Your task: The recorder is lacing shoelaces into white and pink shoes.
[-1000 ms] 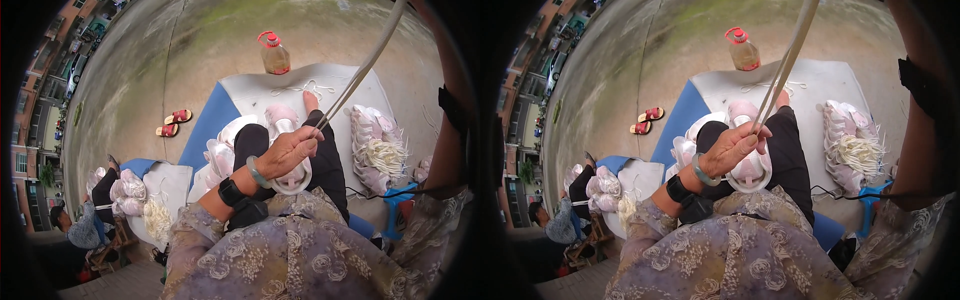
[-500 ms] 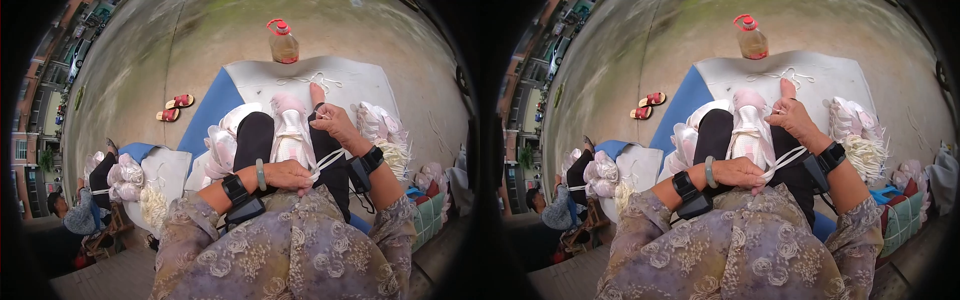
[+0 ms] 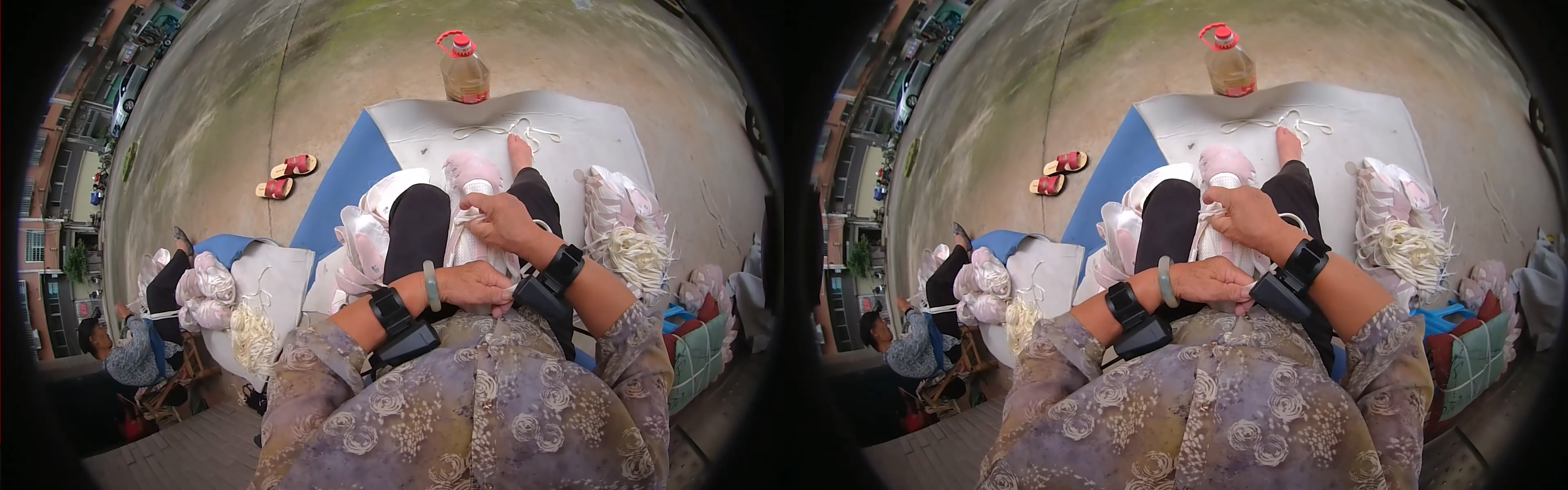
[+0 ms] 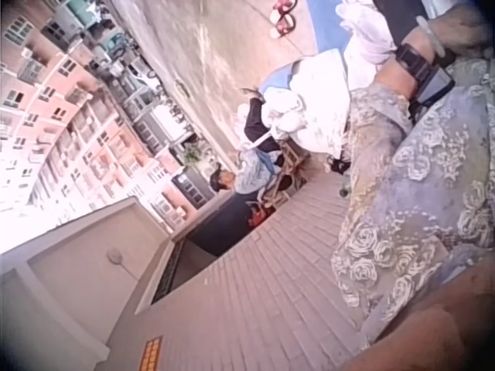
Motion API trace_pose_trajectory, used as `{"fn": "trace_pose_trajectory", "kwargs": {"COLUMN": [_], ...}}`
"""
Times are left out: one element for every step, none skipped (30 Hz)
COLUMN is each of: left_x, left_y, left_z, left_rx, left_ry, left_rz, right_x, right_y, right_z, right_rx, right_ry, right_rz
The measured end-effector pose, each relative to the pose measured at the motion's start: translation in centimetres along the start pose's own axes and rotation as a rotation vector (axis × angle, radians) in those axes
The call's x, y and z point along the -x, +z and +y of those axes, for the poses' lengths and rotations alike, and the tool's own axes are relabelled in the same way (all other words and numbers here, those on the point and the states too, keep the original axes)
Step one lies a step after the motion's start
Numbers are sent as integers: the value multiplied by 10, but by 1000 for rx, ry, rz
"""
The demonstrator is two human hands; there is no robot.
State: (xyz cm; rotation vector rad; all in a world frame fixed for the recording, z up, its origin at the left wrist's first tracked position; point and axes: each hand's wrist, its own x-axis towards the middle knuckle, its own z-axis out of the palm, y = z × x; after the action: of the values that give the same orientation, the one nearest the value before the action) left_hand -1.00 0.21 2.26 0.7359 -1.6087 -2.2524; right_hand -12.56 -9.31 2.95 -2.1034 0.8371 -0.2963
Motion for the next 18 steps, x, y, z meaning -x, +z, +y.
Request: {"fn": "trace_pose_trajectory", "kwargs": {"left_x": [0, 0, 1, 1, 2, 2, 1, 1, 1, 2, 3, 4, 5, 4, 4, 3, 2, 3], "left_y": [-1, -1, -1, -1, -1, -1, -1, 0, 2, 3, 4, 5, 6, 6, 7, 9, 9, 12], "left_z": [0, 0, 0, 1, 2, 4, 6, 8, 10, 12, 13, 13, 12, 12, 9, 4, 2, 13], "left_rx": [3, 8, 11, -29, -68, -64, -108, -151, -147, -162, -178, -174, -209, -245, -243, -282, -320, -436], "left_ry": [50, 99, 102, 97, 92, 94, 66, 39, 41, 68, 95, 96, 81, 68, 71, 149, 225, 174], "left_rz": [-6, -12, -11, 3, 19, 22, 28, 35, 38, 59, 80, 85, 104, 115, 114, 168, 220, 234], "right_x": [-2, -3, -4, -6, -9, -12, -14, -16, -18, -19, -21, -23, -25, -27, -30, -38, -48, -57], "right_y": [3, 7, 9, 11, 12, 12, 12, 10, 9, 8, 7, 6, 7, 5, 3, 3, 0, -6], "right_z": [-1, -2, -2, -2, -3, -3, -3, -6, -8, -10, -15, -18, -18, -18, -16, -3, 5, 11], "right_rx": [1, 72, 143, 144, 243, 342, 342, 396, 450, 449, 456, 462, 462, 483, 503, 397, 397, 182], "right_ry": [0, -98, -197, -196, -249, -301, -302, -341, -381, -382, -340, -299, -302, -275, -249, -217, -214, -171], "right_rz": [-4, 27, 58, 53, 1, -52, -57, -96, -136, -142, -180, -218, -223, -238, -253, -322, -322, -499]}}
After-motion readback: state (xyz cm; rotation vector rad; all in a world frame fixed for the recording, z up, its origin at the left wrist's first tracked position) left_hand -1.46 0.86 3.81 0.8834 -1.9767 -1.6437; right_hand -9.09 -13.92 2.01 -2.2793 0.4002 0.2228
